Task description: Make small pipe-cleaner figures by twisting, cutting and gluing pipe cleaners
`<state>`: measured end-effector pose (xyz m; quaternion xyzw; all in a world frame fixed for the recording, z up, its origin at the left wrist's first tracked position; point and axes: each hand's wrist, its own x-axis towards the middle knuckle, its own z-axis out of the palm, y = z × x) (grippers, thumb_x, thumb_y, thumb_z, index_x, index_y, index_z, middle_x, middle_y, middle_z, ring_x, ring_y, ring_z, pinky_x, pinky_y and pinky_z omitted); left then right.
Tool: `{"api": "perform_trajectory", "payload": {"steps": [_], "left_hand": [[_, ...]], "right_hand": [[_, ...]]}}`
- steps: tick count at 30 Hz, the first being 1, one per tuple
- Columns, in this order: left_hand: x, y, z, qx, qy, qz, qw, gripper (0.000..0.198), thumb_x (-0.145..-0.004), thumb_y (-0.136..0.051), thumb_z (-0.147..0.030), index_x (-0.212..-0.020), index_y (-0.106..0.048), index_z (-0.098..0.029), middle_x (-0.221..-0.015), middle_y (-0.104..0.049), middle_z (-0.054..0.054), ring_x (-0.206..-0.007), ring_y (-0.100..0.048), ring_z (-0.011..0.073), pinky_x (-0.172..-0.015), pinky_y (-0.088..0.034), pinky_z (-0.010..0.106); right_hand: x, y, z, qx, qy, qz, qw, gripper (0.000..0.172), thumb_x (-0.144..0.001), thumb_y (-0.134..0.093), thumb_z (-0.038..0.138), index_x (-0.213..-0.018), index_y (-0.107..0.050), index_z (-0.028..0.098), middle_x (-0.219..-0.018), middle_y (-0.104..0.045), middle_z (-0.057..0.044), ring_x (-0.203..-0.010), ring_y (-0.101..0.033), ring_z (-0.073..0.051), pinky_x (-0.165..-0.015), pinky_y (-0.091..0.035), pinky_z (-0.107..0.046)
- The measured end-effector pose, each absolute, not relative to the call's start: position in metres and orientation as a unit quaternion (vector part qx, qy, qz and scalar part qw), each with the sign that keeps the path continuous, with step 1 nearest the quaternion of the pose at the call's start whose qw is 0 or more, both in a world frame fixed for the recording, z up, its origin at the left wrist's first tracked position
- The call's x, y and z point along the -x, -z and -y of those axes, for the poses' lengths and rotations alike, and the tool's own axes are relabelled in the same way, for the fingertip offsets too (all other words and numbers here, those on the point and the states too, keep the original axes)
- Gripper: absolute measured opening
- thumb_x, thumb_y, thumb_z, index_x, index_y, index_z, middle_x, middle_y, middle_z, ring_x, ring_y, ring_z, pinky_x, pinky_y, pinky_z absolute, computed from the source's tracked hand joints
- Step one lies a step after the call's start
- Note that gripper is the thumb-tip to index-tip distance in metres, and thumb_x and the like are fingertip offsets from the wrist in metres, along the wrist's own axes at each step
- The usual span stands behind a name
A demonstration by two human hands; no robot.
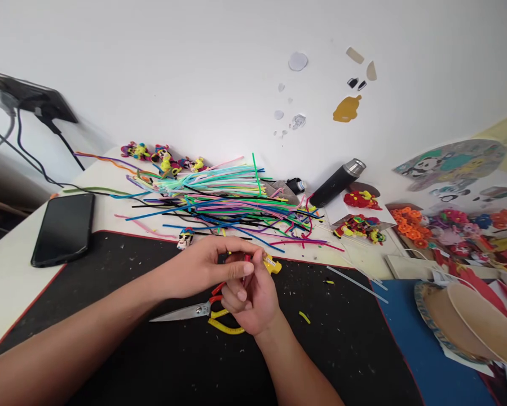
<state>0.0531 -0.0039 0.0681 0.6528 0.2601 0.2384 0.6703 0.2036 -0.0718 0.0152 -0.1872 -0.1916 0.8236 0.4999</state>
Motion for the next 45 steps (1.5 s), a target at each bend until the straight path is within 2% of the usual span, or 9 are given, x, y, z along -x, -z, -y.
{"api": "perform_trajectory", "payload": {"steps": [5,10,17,21,25,28,36,42,45], "left_hand": [[-0.062,-0.067,0.014,-0.639,-0.253,-0.269,0.675,0.025,-0.095,-0.073,-0.042,-0.099,-0.079,-0.018,-0.098,-0.078,0.006,-0.094,-0.072,0.0237,-0.082,-0.056,0.028],[-0.062,-0.067,0.015,-0.651,-0.265,-0.279,0.654,0.017,-0.094,-0.074,-0.036,-0.093,-0.077,-0.019,-0.099,-0.074,0.003,-0.095,-0.069,0.0198,-0.086,-0.052,0.026],[-0.062,-0.067,0.016,-0.648,-0.269,-0.275,0.657,0.021,-0.095,-0.072,-0.038,-0.097,-0.079,-0.019,-0.101,-0.077,0.005,-0.096,-0.071,0.0218,-0.085,-0.054,0.028],[-0.062,-0.066,0.014,-0.632,-0.259,-0.280,0.675,0.033,-0.098,-0.068,-0.048,-0.098,-0.081,-0.018,-0.098,-0.079,0.007,-0.090,-0.072,0.0227,-0.080,-0.056,0.030],[-0.058,-0.064,0.011,-0.592,-0.255,-0.276,0.713,0.032,-0.093,-0.077,-0.050,-0.101,-0.083,-0.020,-0.098,-0.081,0.007,-0.090,-0.073,0.0227,-0.080,-0.057,0.030],[-0.055,-0.064,0.010,-0.582,-0.242,-0.268,0.728,0.031,-0.090,-0.081,-0.050,-0.093,-0.082,-0.019,-0.094,-0.079,0.007,-0.086,-0.072,0.0217,-0.079,-0.057,0.029],[-0.052,-0.068,0.010,-0.577,-0.233,-0.259,0.738,0.034,-0.086,-0.083,-0.052,-0.082,-0.079,-0.019,-0.088,-0.075,0.006,-0.083,-0.069,0.0209,-0.075,-0.056,0.028],[-0.060,-0.063,0.015,-0.520,-0.260,-0.295,0.758,0.039,-0.085,-0.083,-0.054,-0.076,-0.079,-0.017,-0.079,-0.074,0.007,-0.069,-0.066,0.0185,-0.060,-0.054,0.025],[-0.062,-0.064,0.014,-0.457,-0.304,-0.316,0.774,0.041,-0.088,-0.079,-0.058,-0.090,-0.084,-0.017,-0.091,-0.081,0.011,-0.079,-0.073,0.0219,-0.067,-0.059,0.027]], "right_hand": [[-0.203,-0.006,0.074,0.171,-0.846,0.202,0.464,0.067,-0.081,-0.074,0.084,-0.090,-0.069,0.018,-0.044,-0.049,0.011,-0.029,-0.017,-0.004,-0.034,-0.012,-0.021],[-0.203,-0.001,0.074,0.164,-0.847,0.217,0.456,0.069,-0.084,-0.067,0.088,-0.090,-0.066,0.020,-0.044,-0.050,0.011,-0.029,-0.017,-0.004,-0.035,-0.012,-0.021],[-0.202,0.000,0.074,0.225,-0.837,0.229,0.444,0.076,-0.077,-0.064,0.096,-0.087,-0.062,0.020,-0.042,-0.046,0.012,-0.030,-0.017,-0.005,-0.036,-0.012,-0.022],[-0.201,-0.001,0.075,0.199,-0.834,0.238,0.457,0.069,-0.078,-0.072,0.089,-0.095,-0.061,0.023,-0.045,-0.049,0.013,-0.031,-0.019,-0.005,-0.037,-0.014,-0.021],[-0.198,-0.003,0.075,0.202,-0.837,0.233,0.452,0.069,-0.076,-0.076,0.087,-0.093,-0.061,0.022,-0.046,-0.048,0.013,-0.031,-0.017,-0.004,-0.035,-0.011,-0.021],[-0.194,0.000,0.075,0.171,-0.843,0.255,0.442,0.068,-0.076,-0.078,0.085,-0.087,-0.057,0.021,-0.048,-0.049,0.013,-0.032,-0.017,-0.002,-0.035,-0.011,-0.020],[-0.188,0.001,0.076,0.171,-0.852,0.282,0.406,0.079,-0.066,-0.070,0.097,-0.076,-0.055,0.019,-0.046,-0.046,0.012,-0.032,-0.017,-0.001,-0.034,-0.012,-0.019],[-0.188,0.002,0.073,0.173,-0.844,0.273,0.429,0.075,-0.073,-0.072,0.092,-0.070,-0.053,0.020,-0.044,-0.040,0.013,-0.032,-0.015,-0.002,-0.034,-0.012,-0.021],[-0.191,-0.001,0.071,0.178,-0.844,0.266,0.431,0.077,-0.087,-0.057,0.092,-0.059,-0.047,0.021,-0.041,-0.028,0.012,-0.033,-0.013,-0.004,-0.037,-0.013,-0.022]]}}
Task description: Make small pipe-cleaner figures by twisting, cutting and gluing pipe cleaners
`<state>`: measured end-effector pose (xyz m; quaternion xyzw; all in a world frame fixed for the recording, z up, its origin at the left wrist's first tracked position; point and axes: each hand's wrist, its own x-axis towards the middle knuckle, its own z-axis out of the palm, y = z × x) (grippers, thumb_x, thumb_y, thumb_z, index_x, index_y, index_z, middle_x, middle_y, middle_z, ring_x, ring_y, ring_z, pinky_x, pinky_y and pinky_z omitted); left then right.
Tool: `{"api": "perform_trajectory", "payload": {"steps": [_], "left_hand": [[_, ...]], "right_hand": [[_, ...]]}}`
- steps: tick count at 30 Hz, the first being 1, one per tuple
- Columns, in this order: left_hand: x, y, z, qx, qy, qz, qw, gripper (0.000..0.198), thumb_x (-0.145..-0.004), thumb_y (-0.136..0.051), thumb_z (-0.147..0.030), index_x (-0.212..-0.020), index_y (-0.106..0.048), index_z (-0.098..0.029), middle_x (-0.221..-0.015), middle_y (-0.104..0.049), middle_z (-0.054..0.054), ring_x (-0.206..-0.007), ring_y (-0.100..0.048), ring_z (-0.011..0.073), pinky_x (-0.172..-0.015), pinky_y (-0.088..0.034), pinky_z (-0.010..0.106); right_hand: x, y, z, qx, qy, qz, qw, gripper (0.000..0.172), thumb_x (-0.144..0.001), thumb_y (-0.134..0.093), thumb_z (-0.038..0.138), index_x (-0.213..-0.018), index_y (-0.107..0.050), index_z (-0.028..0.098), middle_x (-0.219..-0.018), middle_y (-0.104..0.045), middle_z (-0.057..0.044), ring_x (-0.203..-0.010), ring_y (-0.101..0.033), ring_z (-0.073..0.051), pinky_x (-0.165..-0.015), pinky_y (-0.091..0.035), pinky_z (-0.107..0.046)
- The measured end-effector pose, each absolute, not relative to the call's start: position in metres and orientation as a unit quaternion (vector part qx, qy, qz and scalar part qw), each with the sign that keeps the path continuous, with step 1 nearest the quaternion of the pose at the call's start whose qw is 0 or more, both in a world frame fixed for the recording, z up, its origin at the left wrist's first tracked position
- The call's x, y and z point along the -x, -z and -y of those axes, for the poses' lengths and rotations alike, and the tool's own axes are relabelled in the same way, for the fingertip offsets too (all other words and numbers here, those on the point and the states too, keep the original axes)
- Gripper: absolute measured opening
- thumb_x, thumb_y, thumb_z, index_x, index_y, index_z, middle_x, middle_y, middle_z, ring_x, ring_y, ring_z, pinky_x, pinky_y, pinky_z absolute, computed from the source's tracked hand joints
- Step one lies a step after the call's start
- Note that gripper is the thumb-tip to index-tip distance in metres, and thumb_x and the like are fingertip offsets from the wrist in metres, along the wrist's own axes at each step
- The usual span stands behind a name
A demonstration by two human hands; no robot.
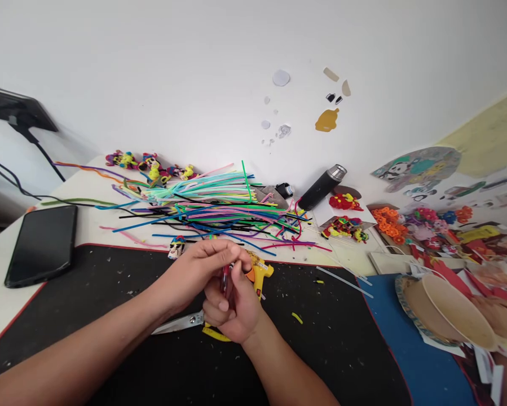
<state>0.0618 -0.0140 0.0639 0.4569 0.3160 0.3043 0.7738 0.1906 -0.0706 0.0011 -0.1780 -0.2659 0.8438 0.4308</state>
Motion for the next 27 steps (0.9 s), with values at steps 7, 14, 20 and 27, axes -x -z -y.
{"api": "perform_trajectory", "payload": {"steps": [7,14,20,27], "left_hand": [[-0.040,-0.073,-0.010,-0.512,-0.330,-0.311,0.729,0.049,-0.087,-0.084,-0.055,-0.123,-0.081,-0.022,-0.128,-0.081,0.013,-0.105,-0.077,0.0296,-0.098,-0.059,0.040],[-0.033,-0.070,-0.023,-0.583,-0.347,-0.314,0.665,0.041,-0.095,-0.074,-0.056,-0.105,-0.083,-0.018,-0.096,-0.085,0.009,-0.095,-0.078,0.0265,-0.094,-0.059,0.038],[-0.038,-0.064,-0.023,-0.531,-0.393,-0.334,0.672,0.043,-0.096,-0.073,-0.058,-0.102,-0.077,-0.015,-0.088,-0.084,0.010,-0.075,-0.078,0.0229,-0.079,-0.062,0.034],[-0.046,-0.054,-0.018,-0.437,-0.386,-0.258,0.770,0.043,-0.100,-0.071,-0.050,-0.121,-0.076,-0.013,-0.099,-0.086,0.017,-0.099,-0.081,0.0312,-0.093,-0.062,0.043]], "right_hand": [[-0.203,-0.027,0.064,0.198,-0.815,0.231,0.494,0.062,-0.102,-0.048,0.079,-0.101,-0.067,0.020,-0.051,-0.044,0.011,-0.034,-0.016,-0.006,-0.039,-0.013,-0.024],[-0.190,-0.038,0.048,0.232,-0.792,0.241,0.512,0.061,-0.103,-0.051,0.077,-0.117,-0.070,0.020,-0.055,-0.049,0.010,-0.035,-0.015,-0.006,-0.041,-0.011,-0.025],[-0.174,-0.025,0.045,0.211,-0.796,0.264,0.502,0.062,-0.098,-0.059,0.078,-0.117,-0.072,0.020,-0.048,-0.045,0.012,-0.034,-0.014,-0.006,-0.040,-0.010,-0.024],[-0.195,-0.024,0.051,0.172,-0.804,0.229,0.522,0.063,-0.096,-0.064,0.075,-0.116,-0.075,0.017,-0.053,-0.050,0.010,-0.034,-0.016,-0.005,-0.038,-0.011,-0.023]]}}
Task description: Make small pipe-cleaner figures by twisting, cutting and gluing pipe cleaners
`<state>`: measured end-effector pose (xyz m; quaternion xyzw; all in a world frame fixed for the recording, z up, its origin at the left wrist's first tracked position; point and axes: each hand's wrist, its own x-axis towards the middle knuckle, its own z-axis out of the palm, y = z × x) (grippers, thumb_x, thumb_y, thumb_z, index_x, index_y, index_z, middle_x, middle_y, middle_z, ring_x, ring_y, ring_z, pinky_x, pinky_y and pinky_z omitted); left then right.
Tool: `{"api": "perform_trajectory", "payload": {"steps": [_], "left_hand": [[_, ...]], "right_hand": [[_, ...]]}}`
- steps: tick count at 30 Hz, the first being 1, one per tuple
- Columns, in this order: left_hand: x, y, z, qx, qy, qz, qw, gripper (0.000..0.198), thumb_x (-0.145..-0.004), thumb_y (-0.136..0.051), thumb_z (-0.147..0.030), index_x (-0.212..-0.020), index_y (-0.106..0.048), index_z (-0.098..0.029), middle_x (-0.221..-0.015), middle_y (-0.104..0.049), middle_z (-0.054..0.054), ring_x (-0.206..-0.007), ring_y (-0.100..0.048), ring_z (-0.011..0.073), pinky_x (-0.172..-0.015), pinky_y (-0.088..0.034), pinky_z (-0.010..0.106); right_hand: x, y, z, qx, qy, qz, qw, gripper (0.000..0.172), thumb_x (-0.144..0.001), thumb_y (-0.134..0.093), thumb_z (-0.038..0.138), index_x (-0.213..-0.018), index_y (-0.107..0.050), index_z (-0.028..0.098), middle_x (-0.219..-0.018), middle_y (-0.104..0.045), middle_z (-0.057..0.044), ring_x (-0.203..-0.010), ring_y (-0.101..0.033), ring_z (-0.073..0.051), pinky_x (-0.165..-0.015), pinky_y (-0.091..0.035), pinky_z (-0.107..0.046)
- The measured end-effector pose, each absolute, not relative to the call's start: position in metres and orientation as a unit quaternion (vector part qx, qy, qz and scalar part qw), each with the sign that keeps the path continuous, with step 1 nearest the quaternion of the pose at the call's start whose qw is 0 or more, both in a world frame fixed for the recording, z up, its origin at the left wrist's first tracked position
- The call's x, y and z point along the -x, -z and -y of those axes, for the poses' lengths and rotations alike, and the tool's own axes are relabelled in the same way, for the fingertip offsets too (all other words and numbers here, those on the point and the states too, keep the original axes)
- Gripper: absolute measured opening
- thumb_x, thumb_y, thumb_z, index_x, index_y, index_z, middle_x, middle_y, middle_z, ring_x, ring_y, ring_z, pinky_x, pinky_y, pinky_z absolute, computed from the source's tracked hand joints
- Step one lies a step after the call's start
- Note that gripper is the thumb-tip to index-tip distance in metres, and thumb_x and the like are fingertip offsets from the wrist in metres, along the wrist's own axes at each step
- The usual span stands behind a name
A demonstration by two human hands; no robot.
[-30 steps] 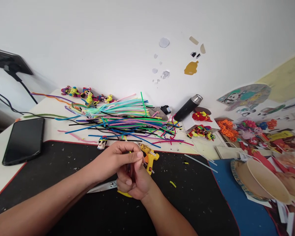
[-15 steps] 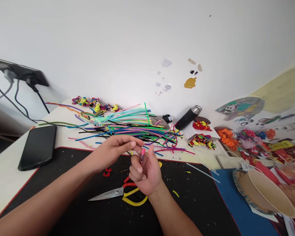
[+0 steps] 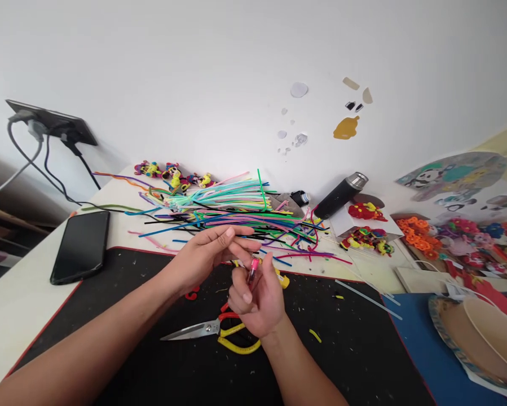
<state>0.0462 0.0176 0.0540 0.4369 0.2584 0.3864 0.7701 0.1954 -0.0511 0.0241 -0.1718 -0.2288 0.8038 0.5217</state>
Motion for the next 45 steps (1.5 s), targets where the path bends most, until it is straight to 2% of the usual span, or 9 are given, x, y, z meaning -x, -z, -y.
{"api": "perform_trajectory", "payload": {"steps": [5,11,15,19,23,31,35,40,45], "left_hand": [[-0.052,-0.056,-0.008,-0.442,-0.383,-0.210,0.783,0.034,-0.103,-0.071,-0.040,-0.125,-0.079,-0.016,-0.118,-0.084,0.016,-0.126,-0.073,0.0313,-0.109,-0.054,0.042],[-0.053,-0.062,-0.005,-0.511,-0.394,-0.266,0.716,0.038,-0.102,-0.070,-0.050,-0.110,-0.081,-0.014,-0.108,-0.085,0.014,-0.099,-0.079,0.0274,-0.096,-0.060,0.038],[-0.054,-0.059,-0.007,-0.488,-0.401,-0.312,0.710,0.041,-0.101,-0.069,-0.053,-0.097,-0.081,-0.014,-0.090,-0.085,0.012,-0.083,-0.079,0.0244,-0.084,-0.062,0.035],[-0.059,-0.051,-0.003,-0.465,-0.415,-0.287,0.728,0.035,-0.095,-0.079,-0.048,-0.109,-0.081,-0.017,-0.105,-0.085,0.013,-0.106,-0.078,0.0282,-0.097,-0.061,0.038],[-0.065,-0.047,0.004,-0.452,-0.404,-0.261,0.751,0.028,-0.095,-0.080,-0.045,-0.096,-0.082,-0.017,-0.143,-0.073,0.014,-0.134,-0.067,0.0321,-0.113,-0.054,0.040],[-0.063,-0.047,0.002,-0.390,-0.397,-0.271,0.785,0.050,-0.098,-0.070,-0.059,-0.120,-0.081,-0.015,-0.113,-0.084,0.017,-0.111,-0.078,0.0341,-0.100,-0.061,0.045],[-0.061,-0.046,-0.001,-0.440,-0.391,-0.292,0.754,0.045,-0.097,-0.072,-0.058,-0.112,-0.083,-0.017,-0.128,-0.080,0.018,-0.123,-0.073,0.0367,-0.104,-0.060,0.045],[-0.060,-0.046,-0.001,-0.486,-0.391,-0.296,0.723,0.033,-0.094,-0.079,-0.050,-0.090,-0.084,-0.018,-0.155,-0.065,0.013,-0.135,-0.066,0.0371,-0.110,-0.056,0.042],[-0.061,-0.050,0.000,-0.453,-0.386,-0.307,0.742,0.049,-0.096,-0.071,-0.064,-0.091,-0.085,-0.017,-0.141,-0.074,0.017,-0.125,-0.071,0.0386,-0.105,-0.060,0.046]], "right_hand": [[-0.207,-0.031,0.053,0.183,-0.791,0.225,0.538,0.067,-0.103,-0.050,0.076,-0.117,-0.076,0.017,-0.050,-0.046,0.010,-0.034,-0.014,-0.006,-0.038,-0.014,-0.023],[-0.198,-0.029,0.058,0.200,-0.790,0.251,0.523,0.078,-0.101,-0.050,0.080,-0.148,-0.062,0.020,-0.053,-0.052,0.010,-0.035,-0.015,-0.007,-0.039,-0.016,-0.023],[-0.194,-0.029,0.060,0.186,-0.799,0.265,0.506,0.079,-0.099,-0.052,0.081,-0.153,-0.057,0.023,-0.055,-0.055,0.010,-0.035,-0.016,-0.007,-0.040,-0.015,-0.022],[-0.200,-0.031,0.056,0.187,-0.789,0.251,0.528,0.074,-0.102,-0.051,0.078,-0.145,-0.063,0.019,-0.055,-0.053,0.010,-0.036,-0.014,-0.006,-0.039,-0.012,-0.022],[-0.205,-0.032,0.053,0.162,-0.785,0.247,0.544,0.069,-0.101,-0.051,0.078,-0.131,-0.069,0.018,-0.055,-0.054,0.009,-0.035,-0.015,-0.005,-0.037,-0.012,-0.021],[-0.202,-0.031,0.054,0.135,-0.801,0.261,0.522,0.074,-0.100,-0.050,0.080,-0.143,-0.062,0.021,-0.057,-0.057,0.009,-0.035,-0.016,-0.006,-0.037,-0.015,-0.020],[-0.203,-0.030,0.053,0.161,-0.792,0.263,0.527,0.073,-0.100,-0.047,0.082,-0.137,-0.064,0.021,-0.055,-0.056,0.010,-0.034,-0.014,-0.007,-0.037,-0.015,-0.021],[-0.203,-0.026,0.053,0.168,-0.790,0.266,0.527,0.069,-0.100,-0.044,0.084,-0.106,-0.067,0.020,-0.051,-0.050,0.009,-0.033,-0.016,-0.006,-0.037,-0.015,-0.021],[-0.203,-0.027,0.053,0.164,-0.797,0.269,0.516,0.077,-0.102,-0.037,0.084,-0.139,-0.060,0.021,-0.055,-0.055,0.009,-0.034,-0.015,-0.006,-0.038,-0.016,-0.021]]}}
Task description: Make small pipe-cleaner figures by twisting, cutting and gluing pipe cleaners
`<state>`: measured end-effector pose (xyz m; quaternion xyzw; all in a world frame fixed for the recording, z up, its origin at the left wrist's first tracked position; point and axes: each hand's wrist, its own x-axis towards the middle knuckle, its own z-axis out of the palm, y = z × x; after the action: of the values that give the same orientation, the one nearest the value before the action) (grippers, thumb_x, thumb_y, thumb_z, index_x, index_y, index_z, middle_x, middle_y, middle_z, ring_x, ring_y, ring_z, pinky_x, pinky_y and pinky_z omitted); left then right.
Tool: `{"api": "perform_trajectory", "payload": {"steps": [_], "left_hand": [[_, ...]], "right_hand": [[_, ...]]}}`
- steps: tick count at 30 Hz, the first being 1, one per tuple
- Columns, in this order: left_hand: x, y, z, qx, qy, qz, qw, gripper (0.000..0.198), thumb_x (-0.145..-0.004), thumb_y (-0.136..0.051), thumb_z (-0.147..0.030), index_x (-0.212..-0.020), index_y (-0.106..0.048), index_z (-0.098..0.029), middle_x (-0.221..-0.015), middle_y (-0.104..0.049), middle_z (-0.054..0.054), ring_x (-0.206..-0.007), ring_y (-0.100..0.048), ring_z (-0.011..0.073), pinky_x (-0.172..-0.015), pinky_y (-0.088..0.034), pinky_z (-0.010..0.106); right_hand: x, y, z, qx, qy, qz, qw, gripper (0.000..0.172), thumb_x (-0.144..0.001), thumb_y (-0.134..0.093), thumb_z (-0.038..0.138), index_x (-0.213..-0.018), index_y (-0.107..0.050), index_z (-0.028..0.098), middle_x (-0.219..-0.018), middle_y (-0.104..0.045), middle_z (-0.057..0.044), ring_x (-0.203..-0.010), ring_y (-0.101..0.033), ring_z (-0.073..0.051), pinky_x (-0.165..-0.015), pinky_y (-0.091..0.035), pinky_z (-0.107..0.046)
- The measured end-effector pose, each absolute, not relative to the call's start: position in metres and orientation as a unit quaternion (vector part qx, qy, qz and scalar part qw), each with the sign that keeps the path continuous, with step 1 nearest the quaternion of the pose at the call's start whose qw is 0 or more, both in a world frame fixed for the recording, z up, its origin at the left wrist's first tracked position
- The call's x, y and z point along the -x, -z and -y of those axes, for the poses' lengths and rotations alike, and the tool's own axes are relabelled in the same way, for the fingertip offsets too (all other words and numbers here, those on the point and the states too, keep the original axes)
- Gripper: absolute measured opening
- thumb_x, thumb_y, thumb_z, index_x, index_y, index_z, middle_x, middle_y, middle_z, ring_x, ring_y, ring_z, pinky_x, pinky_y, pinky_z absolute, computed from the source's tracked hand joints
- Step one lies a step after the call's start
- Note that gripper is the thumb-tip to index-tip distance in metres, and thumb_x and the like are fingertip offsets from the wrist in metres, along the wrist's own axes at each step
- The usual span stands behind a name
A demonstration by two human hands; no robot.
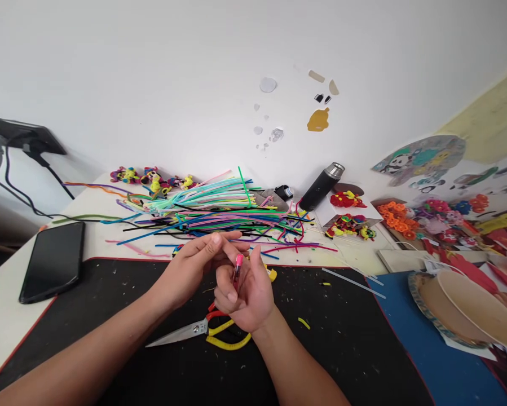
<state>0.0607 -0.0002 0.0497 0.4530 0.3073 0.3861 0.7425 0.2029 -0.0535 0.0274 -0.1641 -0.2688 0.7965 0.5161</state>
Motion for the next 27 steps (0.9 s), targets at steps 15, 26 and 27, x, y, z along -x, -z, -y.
{"api": "perform_trajectory", "payload": {"steps": [15,26,27], "left_hand": [[-0.0603,-0.0518,-0.0021,-0.522,-0.376,-0.304,0.703,0.032,-0.090,-0.083,-0.052,-0.089,-0.082,-0.020,-0.146,-0.072,0.012,-0.126,-0.071,0.0346,-0.109,-0.058,0.044],[-0.0575,-0.0552,0.0000,-0.493,-0.359,-0.298,0.734,0.060,-0.098,-0.061,-0.070,-0.088,-0.085,-0.016,-0.142,-0.073,0.018,-0.126,-0.071,0.0400,-0.105,-0.059,0.049],[-0.0572,-0.0555,-0.0007,-0.510,-0.357,-0.303,0.722,0.059,-0.098,-0.062,-0.070,-0.089,-0.085,-0.016,-0.143,-0.073,0.018,-0.127,-0.070,0.0399,-0.108,-0.058,0.050]], "right_hand": [[-0.2026,-0.0296,0.0532,0.130,-0.795,0.258,0.533,0.069,-0.105,-0.044,0.076,-0.136,-0.064,0.018,-0.055,-0.055,0.009,-0.034,-0.016,-0.006,-0.037,-0.014,-0.021],[-0.2018,-0.0304,0.0551,0.151,-0.801,0.253,0.521,0.079,-0.102,-0.045,0.081,-0.145,-0.061,0.018,-0.055,-0.055,0.009,-0.035,-0.015,-0.006,-0.038,-0.014,-0.021],[-0.2019,-0.0297,0.0550,0.149,-0.802,0.251,0.521,0.077,-0.102,-0.045,0.081,-0.142,-0.063,0.018,-0.054,-0.055,0.009,-0.034,-0.015,-0.006,-0.038,-0.014,-0.021]]}}
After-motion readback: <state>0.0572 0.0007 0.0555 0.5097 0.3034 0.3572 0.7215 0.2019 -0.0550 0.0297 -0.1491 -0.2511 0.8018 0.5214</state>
